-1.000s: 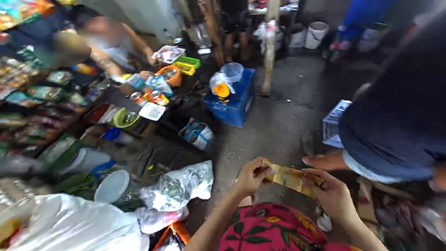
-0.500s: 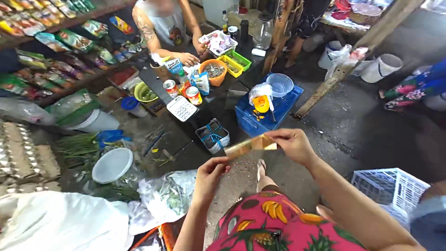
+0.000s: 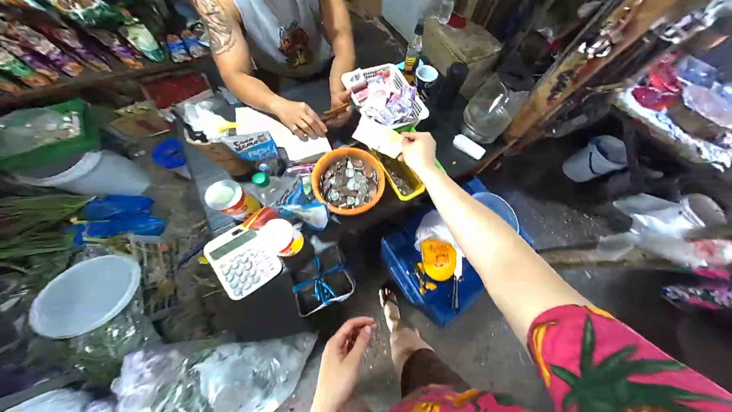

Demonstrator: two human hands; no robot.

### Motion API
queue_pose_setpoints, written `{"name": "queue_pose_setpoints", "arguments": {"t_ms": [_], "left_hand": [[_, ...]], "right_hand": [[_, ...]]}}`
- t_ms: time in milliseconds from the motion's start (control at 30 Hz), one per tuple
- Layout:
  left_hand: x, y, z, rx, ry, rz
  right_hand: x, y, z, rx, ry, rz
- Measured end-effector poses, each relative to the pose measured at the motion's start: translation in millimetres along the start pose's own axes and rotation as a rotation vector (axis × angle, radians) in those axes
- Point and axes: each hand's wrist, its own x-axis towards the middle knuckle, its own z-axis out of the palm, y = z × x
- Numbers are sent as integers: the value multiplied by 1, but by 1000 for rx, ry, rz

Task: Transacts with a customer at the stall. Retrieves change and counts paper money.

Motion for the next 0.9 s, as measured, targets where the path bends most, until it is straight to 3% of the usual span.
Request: {"name": "queue_pose_setpoints", "arguments": {"t_ms": [167, 300, 500, 633, 700, 800, 900], "left_hand": [[62, 35, 35, 136, -45, 68], [89, 50, 42, 175, -80, 95], [104, 48, 40, 195, -20, 48], [117, 53, 44, 210, -39, 9], [126, 63, 46, 220, -60, 11], [145, 87, 54, 183, -61, 87], [173, 127, 63, 66, -1, 179]], "right_hand": [[73, -25, 58, -124, -162, 78], [114, -17, 82, -77, -229, -63], [158, -1, 38, -290, 2, 28], [196, 20, 23, -449, -28, 216], [202, 22, 19, -415, -20, 222], [187, 14, 1, -221, 32, 68], [134, 3, -26, 67, 38, -207]]}}
